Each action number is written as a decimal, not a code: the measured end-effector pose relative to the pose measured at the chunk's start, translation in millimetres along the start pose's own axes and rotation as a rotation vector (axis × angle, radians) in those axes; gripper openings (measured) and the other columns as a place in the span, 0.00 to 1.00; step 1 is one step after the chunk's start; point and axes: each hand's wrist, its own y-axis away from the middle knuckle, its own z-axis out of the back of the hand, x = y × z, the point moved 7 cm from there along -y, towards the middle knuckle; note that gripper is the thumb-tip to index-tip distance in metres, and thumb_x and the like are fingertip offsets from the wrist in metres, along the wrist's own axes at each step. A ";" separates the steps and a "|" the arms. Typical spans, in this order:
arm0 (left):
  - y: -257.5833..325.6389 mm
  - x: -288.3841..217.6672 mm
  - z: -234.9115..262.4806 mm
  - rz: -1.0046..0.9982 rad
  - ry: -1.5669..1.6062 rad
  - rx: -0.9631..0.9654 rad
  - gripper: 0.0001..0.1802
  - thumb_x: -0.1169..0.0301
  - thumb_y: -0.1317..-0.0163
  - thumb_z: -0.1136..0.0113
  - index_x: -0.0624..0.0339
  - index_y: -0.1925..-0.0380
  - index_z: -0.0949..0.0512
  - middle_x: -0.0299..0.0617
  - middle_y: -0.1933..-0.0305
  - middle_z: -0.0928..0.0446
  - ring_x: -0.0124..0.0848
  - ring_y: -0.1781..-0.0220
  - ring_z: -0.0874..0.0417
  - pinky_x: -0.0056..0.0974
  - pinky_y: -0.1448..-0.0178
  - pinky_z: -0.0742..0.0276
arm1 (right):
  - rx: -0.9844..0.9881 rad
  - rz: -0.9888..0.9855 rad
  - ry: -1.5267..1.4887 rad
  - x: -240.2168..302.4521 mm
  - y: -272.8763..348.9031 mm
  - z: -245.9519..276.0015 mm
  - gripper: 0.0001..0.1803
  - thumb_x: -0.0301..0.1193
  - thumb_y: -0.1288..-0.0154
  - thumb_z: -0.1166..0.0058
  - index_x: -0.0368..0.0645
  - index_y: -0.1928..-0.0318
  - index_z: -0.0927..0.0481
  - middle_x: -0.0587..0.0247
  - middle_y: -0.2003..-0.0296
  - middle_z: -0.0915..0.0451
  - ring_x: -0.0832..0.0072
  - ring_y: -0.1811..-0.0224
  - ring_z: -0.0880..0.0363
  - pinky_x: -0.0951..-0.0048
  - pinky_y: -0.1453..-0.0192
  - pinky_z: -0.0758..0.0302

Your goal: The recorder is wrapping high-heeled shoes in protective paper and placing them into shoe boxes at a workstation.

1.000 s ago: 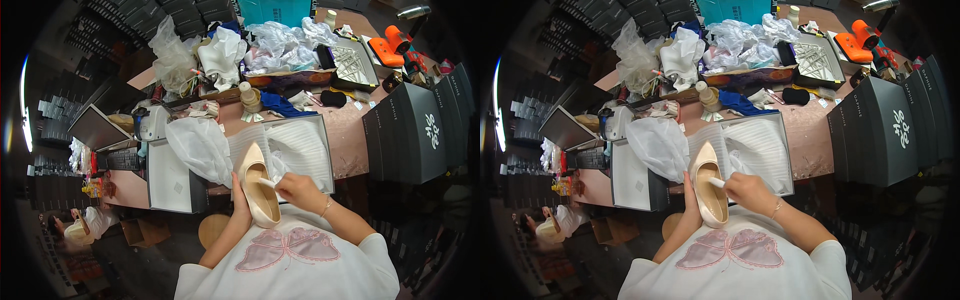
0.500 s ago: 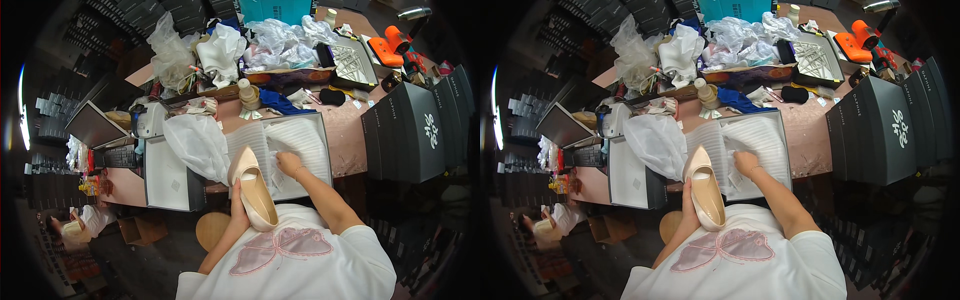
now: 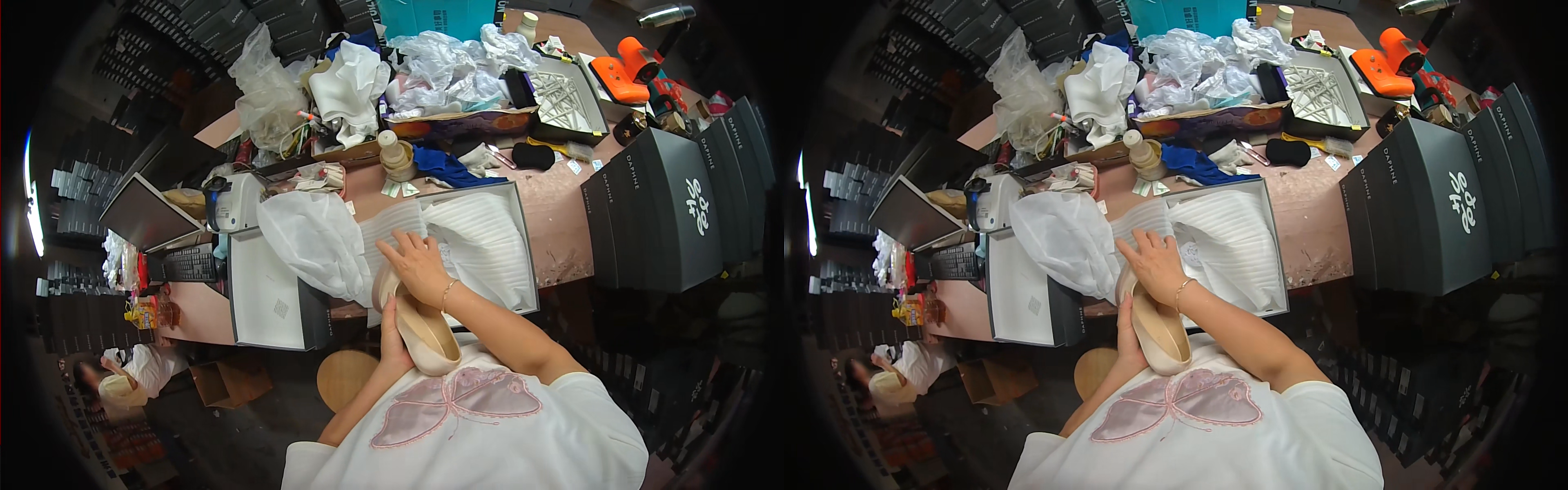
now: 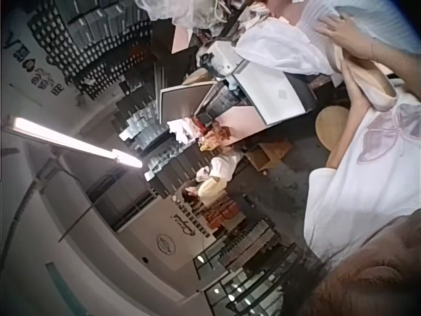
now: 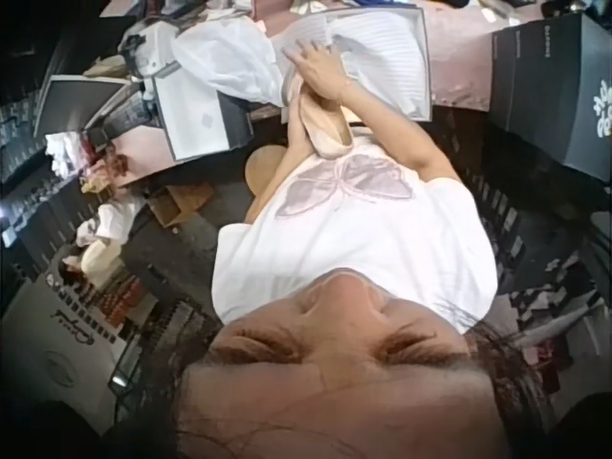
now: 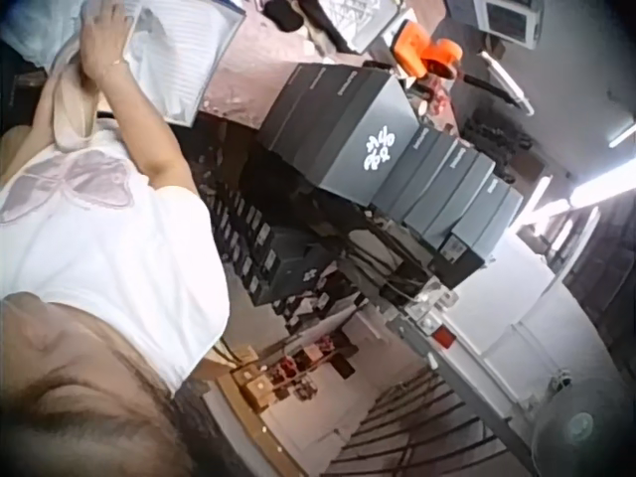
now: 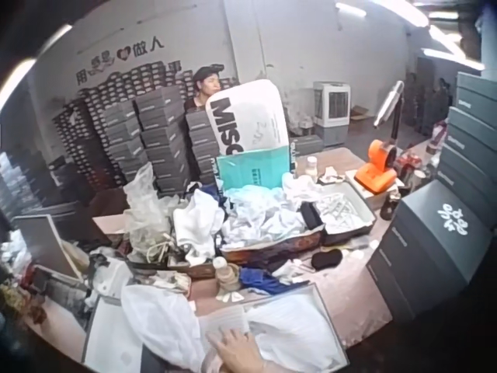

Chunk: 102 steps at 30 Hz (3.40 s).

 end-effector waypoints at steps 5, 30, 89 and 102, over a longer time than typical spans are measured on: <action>1.3 -8.6 9.6 0.004 0.027 -0.001 0.38 0.38 0.37 0.57 0.63 0.44 0.30 0.51 0.51 0.23 0.42 0.54 0.19 0.44 0.49 0.20 | 0.346 -0.297 -0.266 -102.8 23.0 -1.5 0.33 0.35 0.49 0.35 0.41 0.42 0.30 0.45 0.47 0.26 0.51 0.45 0.26 0.57 0.44 0.27; -8.1 12.4 -21.6 0.101 -0.058 0.096 0.40 0.34 0.36 0.62 0.58 0.40 0.34 0.49 0.48 0.25 0.40 0.49 0.21 0.45 0.48 0.21 | -0.366 -0.068 -0.221 -32.5 43.4 67.0 0.41 0.38 0.55 0.29 0.43 0.39 0.34 0.49 0.53 0.24 0.54 0.54 0.21 0.63 0.49 0.23; -12.1 -41.7 -26.8 -0.244 -0.570 0.287 0.42 0.62 0.52 0.32 0.58 0.35 0.36 0.40 0.38 0.30 0.34 0.35 0.31 0.40 0.33 0.34 | 0.057 -0.163 -0.644 -62.8 94.4 128.4 0.15 0.29 0.42 0.35 0.38 0.56 0.21 0.62 0.63 0.23 0.77 0.65 0.23 0.76 0.59 0.24; -31.9 -71.7 21.7 -0.214 -0.437 0.303 0.44 0.63 0.54 0.31 0.59 0.35 0.36 0.40 0.37 0.31 0.32 0.34 0.32 0.38 0.32 0.36 | 0.309 -0.436 -0.983 -66.0 109.2 11.6 0.17 0.36 0.29 0.54 0.36 0.68 0.21 0.68 0.77 0.24 0.84 0.75 0.30 0.76 0.70 0.31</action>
